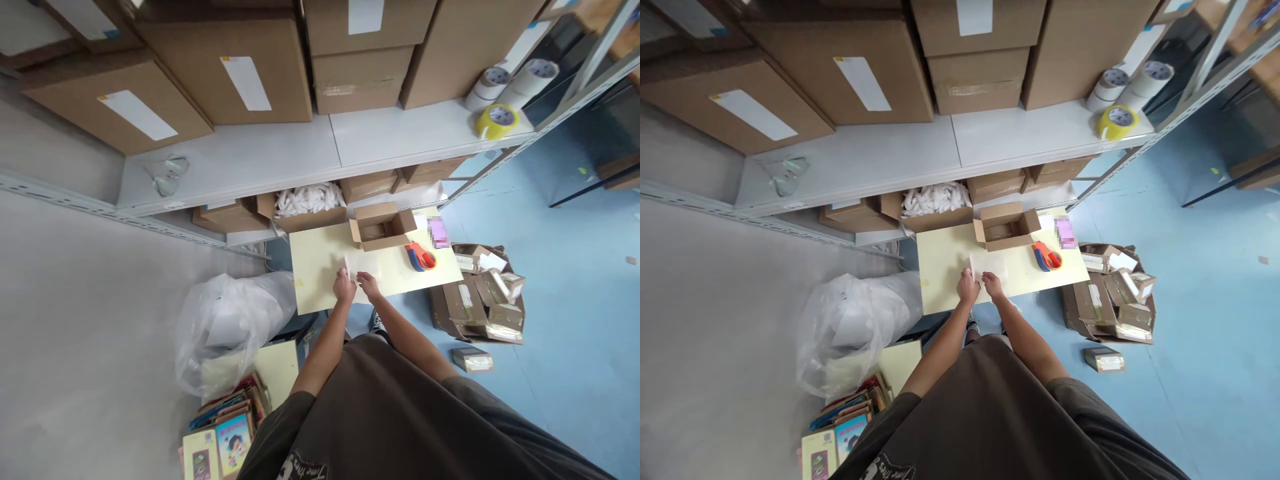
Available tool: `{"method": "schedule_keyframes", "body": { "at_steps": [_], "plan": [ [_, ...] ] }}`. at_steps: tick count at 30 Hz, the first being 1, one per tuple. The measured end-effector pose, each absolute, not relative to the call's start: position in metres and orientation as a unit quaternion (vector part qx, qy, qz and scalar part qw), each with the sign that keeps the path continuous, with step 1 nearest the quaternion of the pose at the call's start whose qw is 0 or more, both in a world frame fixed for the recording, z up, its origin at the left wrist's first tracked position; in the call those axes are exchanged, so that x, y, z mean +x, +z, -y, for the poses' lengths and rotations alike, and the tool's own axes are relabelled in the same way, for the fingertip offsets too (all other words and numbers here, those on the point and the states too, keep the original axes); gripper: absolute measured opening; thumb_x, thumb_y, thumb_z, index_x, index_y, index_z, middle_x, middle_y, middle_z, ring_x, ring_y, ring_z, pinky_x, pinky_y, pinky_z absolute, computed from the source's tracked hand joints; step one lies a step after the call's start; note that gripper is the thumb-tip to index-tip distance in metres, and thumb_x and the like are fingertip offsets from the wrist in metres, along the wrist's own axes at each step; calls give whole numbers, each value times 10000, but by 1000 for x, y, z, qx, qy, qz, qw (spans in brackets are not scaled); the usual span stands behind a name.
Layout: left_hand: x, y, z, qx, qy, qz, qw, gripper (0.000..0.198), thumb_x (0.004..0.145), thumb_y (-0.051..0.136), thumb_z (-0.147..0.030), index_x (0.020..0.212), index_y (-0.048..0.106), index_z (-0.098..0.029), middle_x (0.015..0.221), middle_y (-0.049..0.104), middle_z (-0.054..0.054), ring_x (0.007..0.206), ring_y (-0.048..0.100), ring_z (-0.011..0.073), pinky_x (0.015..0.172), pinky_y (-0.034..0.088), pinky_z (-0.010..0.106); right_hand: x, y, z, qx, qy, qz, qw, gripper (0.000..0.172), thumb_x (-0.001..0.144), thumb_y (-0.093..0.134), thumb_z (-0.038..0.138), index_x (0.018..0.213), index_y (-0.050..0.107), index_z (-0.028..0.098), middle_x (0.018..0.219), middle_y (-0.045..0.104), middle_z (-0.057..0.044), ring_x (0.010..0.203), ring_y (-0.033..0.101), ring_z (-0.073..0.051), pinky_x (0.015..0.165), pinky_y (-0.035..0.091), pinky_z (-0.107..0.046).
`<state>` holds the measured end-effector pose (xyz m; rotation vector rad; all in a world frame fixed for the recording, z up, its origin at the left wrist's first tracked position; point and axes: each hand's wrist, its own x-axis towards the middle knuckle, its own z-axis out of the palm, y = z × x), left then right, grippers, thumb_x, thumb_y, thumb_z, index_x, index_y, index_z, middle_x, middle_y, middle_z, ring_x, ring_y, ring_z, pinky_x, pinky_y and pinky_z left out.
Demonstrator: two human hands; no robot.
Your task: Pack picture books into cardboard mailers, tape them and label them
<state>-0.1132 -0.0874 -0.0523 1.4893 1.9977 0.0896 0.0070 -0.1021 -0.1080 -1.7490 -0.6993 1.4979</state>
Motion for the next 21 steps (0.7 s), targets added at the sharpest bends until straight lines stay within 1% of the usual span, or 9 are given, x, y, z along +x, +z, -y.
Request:
{"method": "schedule_keyframes", "body": {
  "at_steps": [2,5,7,8,11,13,16,18,21],
  "plan": [
    [-94,-56,88,590,-1,-744,313,371,954,686,-219,1298,548,-223,1308,636,153,1179,666,293,938,494,349,26,-105,109,-682,580,237,377,454,720,676,445,1096,779,213,1133,797,-100,1021,708,-247,867,561,-355],
    [-74,-63,90,635,-58,-704,314,447,918,760,-312,1314,596,-187,1386,595,201,1303,587,353,1043,472,413,47,-103,116,-690,578,215,380,447,729,680,442,1099,786,213,1191,792,-112,1074,709,-269,889,567,-373],
    [-71,-66,91,647,-74,-690,316,445,934,744,-393,1301,642,-163,1435,573,230,1334,559,379,1078,459,448,53,-102,117,-688,587,212,371,453,741,694,447,1120,791,218,1255,781,-117,1130,706,-290,926,572,-399],
    [-72,-68,91,647,-72,-688,321,401,963,702,-416,1273,670,-164,1439,579,229,1331,563,373,1079,460,448,53,-102,116,-684,593,216,366,457,748,701,448,1135,792,223,1294,771,-115,1161,702,-299,952,570,-412],
    [-92,-71,91,623,-29,-702,343,257,1033,570,-348,1164,737,-201,1365,659,174,1281,614,305,1052,474,383,46,-104,111,-668,612,245,345,461,772,709,442,1183,787,249,1372,748,-90,1237,685,-312,1024,559,-444],
    [-112,-73,90,577,16,-742,340,246,1022,551,-258,1169,742,-211,1300,708,142,1238,649,266,1011,486,334,36,-106,105,-668,614,274,321,436,781,713,417,1182,786,260,1350,761,-75,1257,682,-314,1061,550,-454],
    [-139,-78,87,480,63,-798,360,262,962,614,-216,1196,728,-184,1192,759,141,1106,712,251,881,516,295,21,-112,98,-687,596,305,281,351,765,746,338,1103,798,260,1242,798,-72,1243,693,-321,1109,525,-459],
    [-150,-82,84,433,80,-797,414,199,931,664,-233,1107,738,-180,1044,786,122,967,739,240,788,522,281,13,-115,95,-702,583,309,266,323,757,758,295,1076,796,257,1196,804,-75,1230,697,-326,1127,512,-467],
    [-153,-87,77,377,121,-779,487,59,872,730,-227,919,732,-191,842,771,77,826,736,224,714,524,274,6,-117,94,-722,563,311,255,325,768,749,271,1091,784,253,1213,791,-84,1254,683,-326,1142,501,-472]
  ]
}}
